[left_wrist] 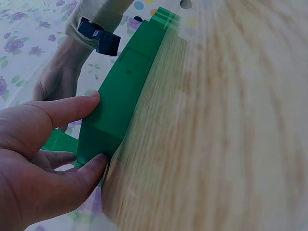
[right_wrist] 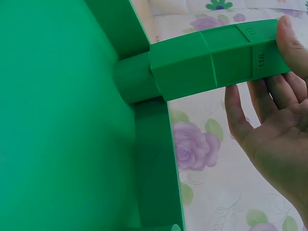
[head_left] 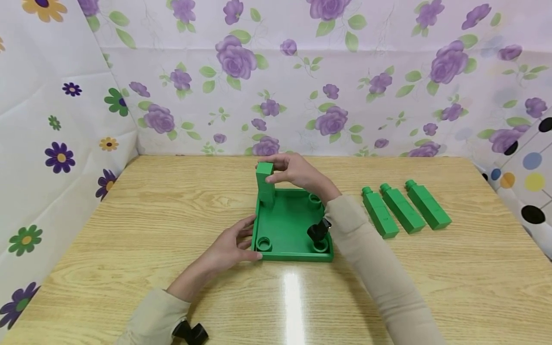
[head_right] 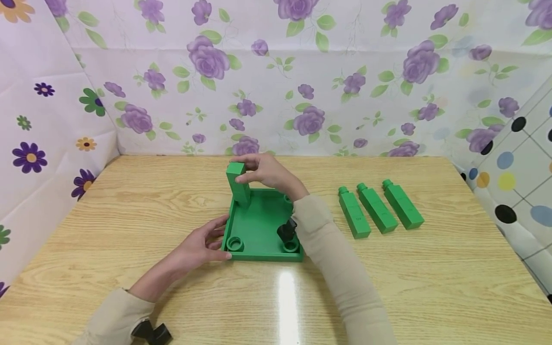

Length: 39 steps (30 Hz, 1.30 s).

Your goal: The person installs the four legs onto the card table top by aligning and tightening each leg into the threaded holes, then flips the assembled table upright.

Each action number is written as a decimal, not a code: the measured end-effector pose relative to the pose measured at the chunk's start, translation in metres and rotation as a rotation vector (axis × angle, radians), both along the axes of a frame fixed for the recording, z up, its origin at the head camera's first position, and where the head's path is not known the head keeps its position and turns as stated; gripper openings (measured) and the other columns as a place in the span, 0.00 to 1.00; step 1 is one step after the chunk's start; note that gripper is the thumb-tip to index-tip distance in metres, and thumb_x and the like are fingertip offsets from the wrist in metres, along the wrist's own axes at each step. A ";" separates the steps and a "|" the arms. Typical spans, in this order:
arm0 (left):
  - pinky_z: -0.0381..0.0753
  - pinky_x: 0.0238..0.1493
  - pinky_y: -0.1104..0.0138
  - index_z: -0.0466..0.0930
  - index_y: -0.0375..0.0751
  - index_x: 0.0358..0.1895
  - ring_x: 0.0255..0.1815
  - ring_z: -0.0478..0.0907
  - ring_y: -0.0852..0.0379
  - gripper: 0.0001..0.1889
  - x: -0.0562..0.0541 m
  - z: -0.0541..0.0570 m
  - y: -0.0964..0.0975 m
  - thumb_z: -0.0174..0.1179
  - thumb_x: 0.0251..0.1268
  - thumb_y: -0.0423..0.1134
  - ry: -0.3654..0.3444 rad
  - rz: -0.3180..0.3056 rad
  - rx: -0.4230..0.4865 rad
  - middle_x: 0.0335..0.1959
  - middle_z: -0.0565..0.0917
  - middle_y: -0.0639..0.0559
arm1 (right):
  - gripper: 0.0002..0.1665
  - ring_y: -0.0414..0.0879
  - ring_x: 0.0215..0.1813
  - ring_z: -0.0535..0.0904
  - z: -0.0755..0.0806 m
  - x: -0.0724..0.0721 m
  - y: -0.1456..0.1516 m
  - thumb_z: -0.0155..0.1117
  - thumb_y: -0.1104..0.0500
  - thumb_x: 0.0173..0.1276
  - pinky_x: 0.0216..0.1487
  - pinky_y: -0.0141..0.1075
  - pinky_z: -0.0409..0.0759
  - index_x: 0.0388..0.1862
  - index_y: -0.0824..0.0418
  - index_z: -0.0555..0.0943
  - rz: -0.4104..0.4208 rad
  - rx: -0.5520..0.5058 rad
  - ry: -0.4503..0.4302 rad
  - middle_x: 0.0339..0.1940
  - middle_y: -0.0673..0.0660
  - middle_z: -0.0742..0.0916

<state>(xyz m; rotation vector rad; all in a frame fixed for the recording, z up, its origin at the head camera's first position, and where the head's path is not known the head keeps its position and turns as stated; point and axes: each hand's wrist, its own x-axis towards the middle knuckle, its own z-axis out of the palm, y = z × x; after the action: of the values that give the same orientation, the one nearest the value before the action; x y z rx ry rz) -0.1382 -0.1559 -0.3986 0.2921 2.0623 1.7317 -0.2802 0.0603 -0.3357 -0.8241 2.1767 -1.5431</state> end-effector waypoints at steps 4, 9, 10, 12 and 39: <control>0.73 0.63 0.61 0.49 0.37 0.76 0.67 0.64 0.38 0.47 0.000 0.001 0.000 0.68 0.55 0.24 -0.002 0.003 -0.005 0.68 0.63 0.34 | 0.31 0.49 0.61 0.76 0.002 0.002 -0.001 0.67 0.60 0.66 0.57 0.39 0.79 0.68 0.57 0.73 -0.001 0.024 0.025 0.63 0.56 0.79; 0.72 0.64 0.62 0.50 0.38 0.76 0.67 0.64 0.39 0.48 0.000 0.000 -0.002 0.68 0.55 0.25 0.002 0.009 -0.005 0.68 0.63 0.35 | 0.32 0.48 0.61 0.75 0.011 0.014 -0.001 0.67 0.57 0.67 0.56 0.38 0.78 0.69 0.56 0.72 -0.052 0.113 0.132 0.65 0.55 0.76; 0.71 0.64 0.61 0.50 0.38 0.76 0.67 0.64 0.40 0.47 0.000 0.000 -0.002 0.68 0.55 0.25 0.005 0.010 -0.006 0.68 0.63 0.35 | 0.32 0.48 0.62 0.74 0.013 0.017 -0.001 0.68 0.56 0.66 0.57 0.38 0.78 0.69 0.57 0.72 -0.065 0.125 0.151 0.65 0.55 0.76; 0.71 0.65 0.61 0.50 0.38 0.76 0.67 0.64 0.40 0.47 0.000 0.000 -0.002 0.68 0.55 0.25 0.004 0.009 -0.002 0.68 0.63 0.35 | 0.33 0.48 0.63 0.73 0.016 0.022 0.001 0.68 0.55 0.66 0.59 0.38 0.76 0.69 0.57 0.71 -0.092 0.135 0.172 0.65 0.55 0.76; 0.70 0.65 0.62 0.50 0.38 0.76 0.67 0.65 0.40 0.48 0.000 0.001 0.001 0.68 0.54 0.24 -0.011 0.026 -0.016 0.67 0.65 0.35 | 0.25 0.63 0.57 0.76 -0.005 0.088 0.136 0.64 0.57 0.70 0.57 0.51 0.77 0.60 0.70 0.77 -0.421 0.369 0.295 0.57 0.68 0.81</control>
<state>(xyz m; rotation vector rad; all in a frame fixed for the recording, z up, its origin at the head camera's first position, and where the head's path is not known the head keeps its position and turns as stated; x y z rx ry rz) -0.1384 -0.1551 -0.3979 0.2513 2.0800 1.7268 -0.1918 0.1966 -0.3405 -0.5192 2.8820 -1.1725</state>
